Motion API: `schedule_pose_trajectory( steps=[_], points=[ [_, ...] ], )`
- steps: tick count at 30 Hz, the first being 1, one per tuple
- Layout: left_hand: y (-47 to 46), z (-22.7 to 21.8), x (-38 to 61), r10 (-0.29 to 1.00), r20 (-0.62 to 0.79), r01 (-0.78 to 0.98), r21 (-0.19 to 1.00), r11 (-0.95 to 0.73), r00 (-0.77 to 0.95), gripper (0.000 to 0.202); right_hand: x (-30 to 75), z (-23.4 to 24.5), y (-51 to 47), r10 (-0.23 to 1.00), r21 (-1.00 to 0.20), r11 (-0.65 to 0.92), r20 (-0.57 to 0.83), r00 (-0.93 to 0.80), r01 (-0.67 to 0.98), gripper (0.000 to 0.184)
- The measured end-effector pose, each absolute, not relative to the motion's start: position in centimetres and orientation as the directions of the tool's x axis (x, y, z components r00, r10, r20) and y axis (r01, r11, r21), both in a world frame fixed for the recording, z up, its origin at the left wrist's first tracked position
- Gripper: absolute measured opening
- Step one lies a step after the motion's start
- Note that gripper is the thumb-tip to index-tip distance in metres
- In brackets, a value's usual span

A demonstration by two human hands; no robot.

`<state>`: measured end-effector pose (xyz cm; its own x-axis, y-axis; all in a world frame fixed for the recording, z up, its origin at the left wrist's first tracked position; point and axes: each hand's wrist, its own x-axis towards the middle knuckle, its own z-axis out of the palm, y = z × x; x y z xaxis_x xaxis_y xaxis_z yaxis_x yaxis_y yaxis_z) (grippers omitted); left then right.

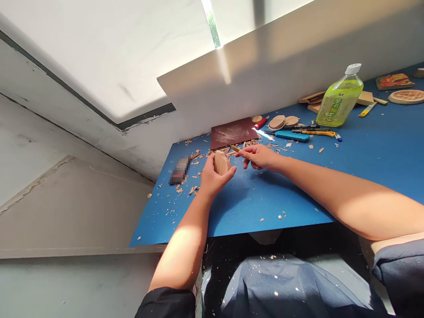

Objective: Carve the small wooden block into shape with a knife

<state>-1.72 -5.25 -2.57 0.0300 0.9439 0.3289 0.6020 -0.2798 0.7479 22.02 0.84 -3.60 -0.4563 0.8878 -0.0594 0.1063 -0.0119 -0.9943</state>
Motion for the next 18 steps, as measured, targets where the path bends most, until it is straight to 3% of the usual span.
schedule_pose_trajectory(
  steps=[5, 9, 18],
  points=[
    [-5.1, -2.5, -1.7, 0.942, 0.335, 0.612, 0.741, -0.278, 0.022, 0.074, 22.2, -3.8, 1.3, 0.915, -0.987, 0.092, 0.032, -0.403, 0.13, 0.042],
    [-4.6, -2.9, -1.9, 0.943, 0.333, 0.614, 0.742, -0.268, 0.009, 0.075, 22.1, -4.3, 1.8, 0.925, -0.99, 0.068, 0.016, -0.379, 0.124, 0.036],
    [-4.3, -3.3, -2.3, 0.945, 0.325, 0.61, 0.746, -0.268, 0.018, 0.077, 21.3, -4.3, 1.2, 0.877, -0.99, 0.136, 0.132, -0.462, -0.023, 0.029]
  ],
)
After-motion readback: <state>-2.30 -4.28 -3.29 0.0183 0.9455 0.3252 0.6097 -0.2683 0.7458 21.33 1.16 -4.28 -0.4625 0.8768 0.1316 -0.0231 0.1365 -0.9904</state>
